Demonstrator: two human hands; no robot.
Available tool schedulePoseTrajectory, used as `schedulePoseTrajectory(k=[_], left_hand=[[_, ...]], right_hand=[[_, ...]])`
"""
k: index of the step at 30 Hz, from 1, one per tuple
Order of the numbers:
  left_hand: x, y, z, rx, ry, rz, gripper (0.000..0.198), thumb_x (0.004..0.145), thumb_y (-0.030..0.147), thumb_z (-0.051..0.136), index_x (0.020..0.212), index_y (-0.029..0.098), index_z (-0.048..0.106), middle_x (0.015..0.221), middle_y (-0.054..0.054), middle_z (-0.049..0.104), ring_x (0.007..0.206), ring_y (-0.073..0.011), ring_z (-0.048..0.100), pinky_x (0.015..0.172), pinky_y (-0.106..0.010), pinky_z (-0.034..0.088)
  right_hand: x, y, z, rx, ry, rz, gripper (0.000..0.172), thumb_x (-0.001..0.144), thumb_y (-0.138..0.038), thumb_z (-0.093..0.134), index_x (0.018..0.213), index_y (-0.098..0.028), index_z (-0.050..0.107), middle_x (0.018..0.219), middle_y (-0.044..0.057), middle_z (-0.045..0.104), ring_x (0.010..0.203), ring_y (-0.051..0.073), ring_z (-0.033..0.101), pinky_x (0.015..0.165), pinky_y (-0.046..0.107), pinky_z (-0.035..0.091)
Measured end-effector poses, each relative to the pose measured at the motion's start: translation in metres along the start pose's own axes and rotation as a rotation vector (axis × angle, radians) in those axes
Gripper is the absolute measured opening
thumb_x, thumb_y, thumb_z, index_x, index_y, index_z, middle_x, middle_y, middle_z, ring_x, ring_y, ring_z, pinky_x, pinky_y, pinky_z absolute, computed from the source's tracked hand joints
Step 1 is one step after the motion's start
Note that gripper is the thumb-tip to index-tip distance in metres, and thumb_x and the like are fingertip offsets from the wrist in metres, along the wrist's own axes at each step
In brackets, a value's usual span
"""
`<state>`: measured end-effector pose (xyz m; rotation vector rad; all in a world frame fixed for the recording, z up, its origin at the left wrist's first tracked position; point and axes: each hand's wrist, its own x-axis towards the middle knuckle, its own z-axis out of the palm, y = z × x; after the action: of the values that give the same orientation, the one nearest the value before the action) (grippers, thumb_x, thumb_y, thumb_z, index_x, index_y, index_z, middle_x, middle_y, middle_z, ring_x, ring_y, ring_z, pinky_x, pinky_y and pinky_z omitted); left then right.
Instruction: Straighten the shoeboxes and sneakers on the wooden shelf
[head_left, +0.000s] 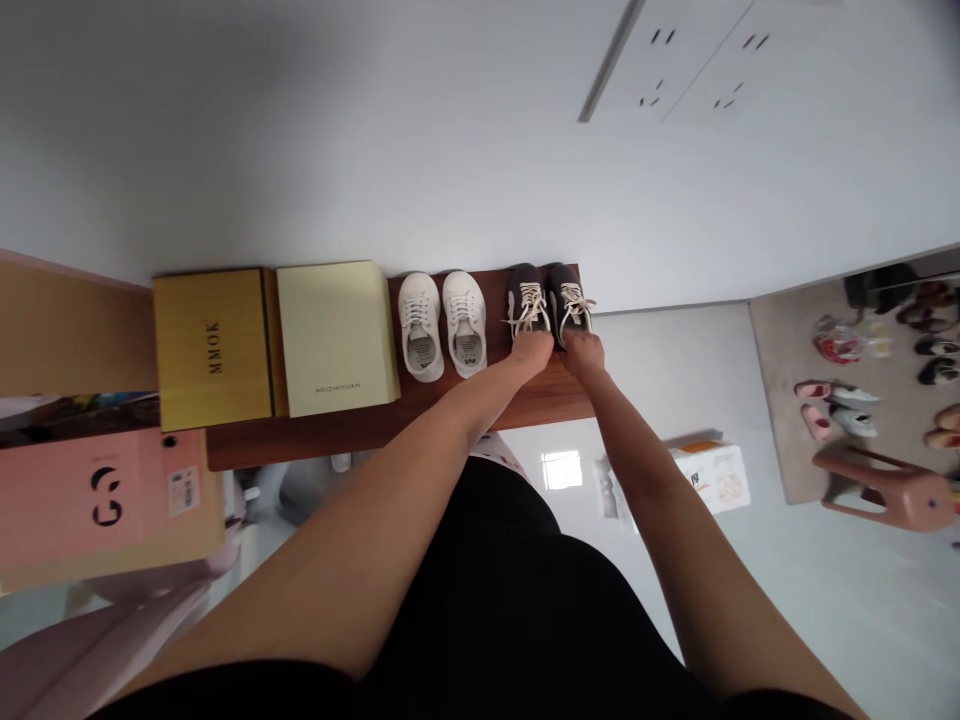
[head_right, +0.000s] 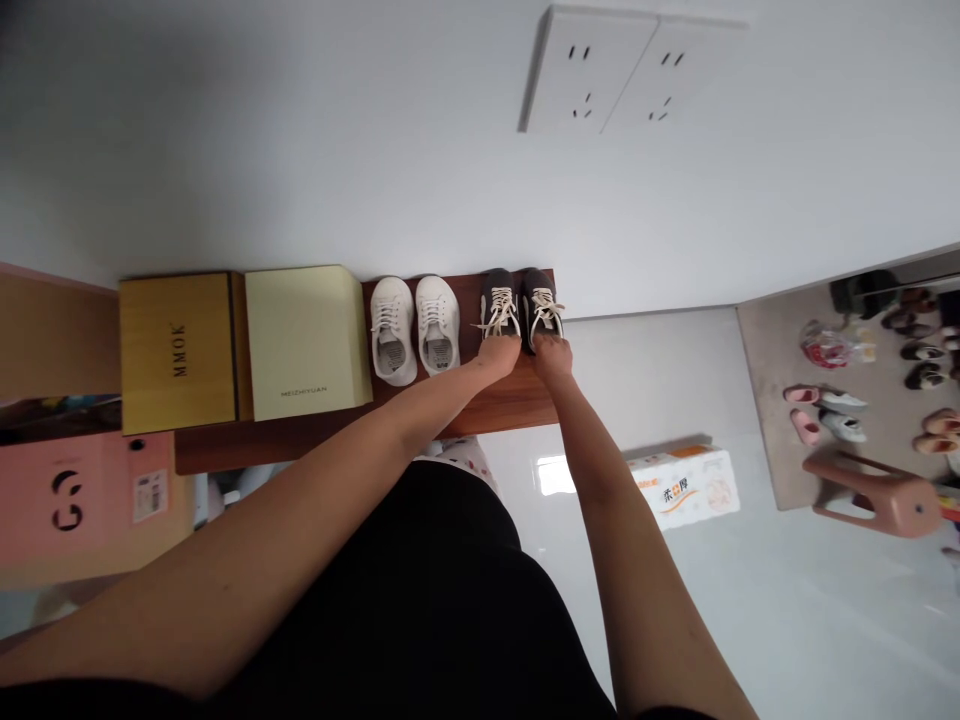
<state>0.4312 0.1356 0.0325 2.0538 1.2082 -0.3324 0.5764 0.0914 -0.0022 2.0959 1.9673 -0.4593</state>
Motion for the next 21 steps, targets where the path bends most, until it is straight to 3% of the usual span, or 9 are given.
schedulePoseTrajectory(k=[7, 13, 17, 21], left_hand=[[0.003, -0.004, -0.001, -0.015, -0.005, 0.031, 0.03, 0.096, 0.014, 0.059, 0.125, 0.01, 0.066, 0.12, -0.022, 0.072, 0.122, -0.0328, 0.067, 0.105, -0.042, 0.051], [-0.013, -0.015, 0.0, -0.143, 0.106, 0.085, 0.028, 0.099, 0.019, 0.054, 0.125, 0.013, 0.063, 0.12, -0.018, 0.072, 0.114, -0.0305, 0.069, 0.098, -0.04, 0.053], [-0.049, -0.055, 0.005, -0.288, 0.278, 0.146, 0.025, 0.097, 0.013, 0.053, 0.118, 0.017, 0.065, 0.116, -0.012, 0.071, 0.109, -0.0241, 0.068, 0.098, -0.037, 0.053], [-0.106, -0.118, 0.008, -0.383, 0.458, 0.096, 0.027, 0.092, 0.007, 0.048, 0.108, 0.017, 0.068, 0.111, -0.012, 0.069, 0.107, -0.0226, 0.065, 0.101, -0.038, 0.052]], right_hand=[[-0.003, 0.002, 0.003, 0.022, 0.014, 0.03, 0.027, 0.087, -0.022, 0.07, 0.113, -0.015, 0.066, 0.116, 0.019, 0.07, 0.112, 0.032, 0.059, 0.094, 0.04, 0.042], [-0.021, -0.001, 0.005, 0.082, 0.133, 0.071, 0.028, 0.089, -0.022, 0.067, 0.115, -0.016, 0.068, 0.117, 0.019, 0.069, 0.111, 0.034, 0.058, 0.095, 0.043, 0.043], [-0.042, -0.019, 0.008, 0.168, 0.322, 0.059, 0.028, 0.093, -0.028, 0.061, 0.117, -0.014, 0.066, 0.117, 0.02, 0.067, 0.108, 0.035, 0.056, 0.093, 0.045, 0.044], [-0.066, -0.051, 0.017, 0.29, 0.371, -0.044, 0.028, 0.097, -0.03, 0.054, 0.116, -0.014, 0.066, 0.114, 0.019, 0.065, 0.106, 0.033, 0.057, 0.094, 0.045, 0.046]])
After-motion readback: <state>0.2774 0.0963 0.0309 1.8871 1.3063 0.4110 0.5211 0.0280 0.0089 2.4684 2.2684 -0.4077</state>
